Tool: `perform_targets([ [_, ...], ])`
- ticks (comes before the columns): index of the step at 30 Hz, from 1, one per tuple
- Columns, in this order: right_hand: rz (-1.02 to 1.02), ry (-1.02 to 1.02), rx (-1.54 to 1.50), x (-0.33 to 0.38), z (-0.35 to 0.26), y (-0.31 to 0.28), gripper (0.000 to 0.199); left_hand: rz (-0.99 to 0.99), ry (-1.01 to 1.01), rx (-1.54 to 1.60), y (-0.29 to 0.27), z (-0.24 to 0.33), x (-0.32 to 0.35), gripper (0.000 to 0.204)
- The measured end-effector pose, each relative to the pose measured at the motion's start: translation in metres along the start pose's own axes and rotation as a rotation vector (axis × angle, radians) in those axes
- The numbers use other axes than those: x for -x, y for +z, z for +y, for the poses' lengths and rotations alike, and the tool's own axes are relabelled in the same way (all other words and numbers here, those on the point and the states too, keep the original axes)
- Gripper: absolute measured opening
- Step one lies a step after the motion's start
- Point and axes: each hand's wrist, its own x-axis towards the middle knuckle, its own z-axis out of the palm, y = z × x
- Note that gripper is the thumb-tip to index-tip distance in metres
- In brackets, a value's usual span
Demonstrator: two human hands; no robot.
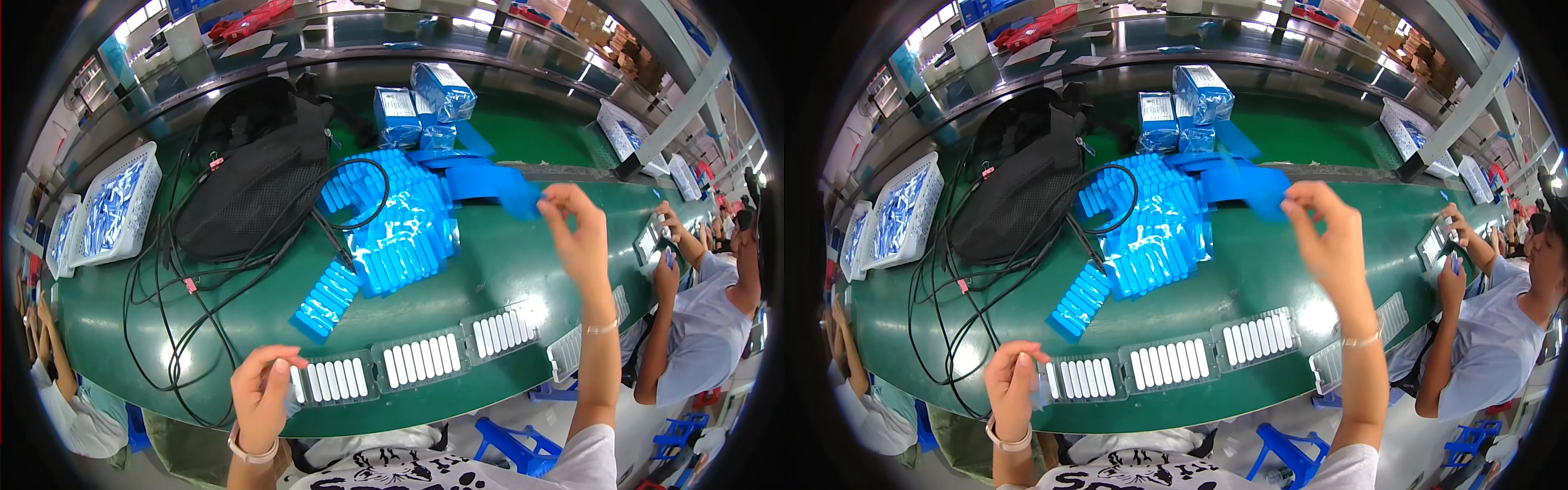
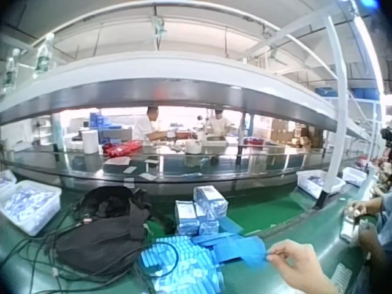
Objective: Assembling small white components into plastic trays and applying blue adhesive strips.
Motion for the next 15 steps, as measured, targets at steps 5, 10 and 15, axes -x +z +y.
perform_targets([
  [5, 0.006, 0.061, -0.168, 0.010, -0.029, 0.010, 0.009, -0.128, -0.108, 0.150, -0.008, -0.007, 0.001, 0.014],
  [10, 0.047, 0.376, -0.485, -0.027, 0.038, 0.026, 0.011, -0.117, -0.114, 0.234, -0.013, -0.008, 0.008, 0.012],
  [15, 0.121, 0.264, 0.185, -0.030, 0.091, 0.039, 0.016, -0.120, -0.116, 0.248, -0.020, -0.009, 0.009, 0.013],
])
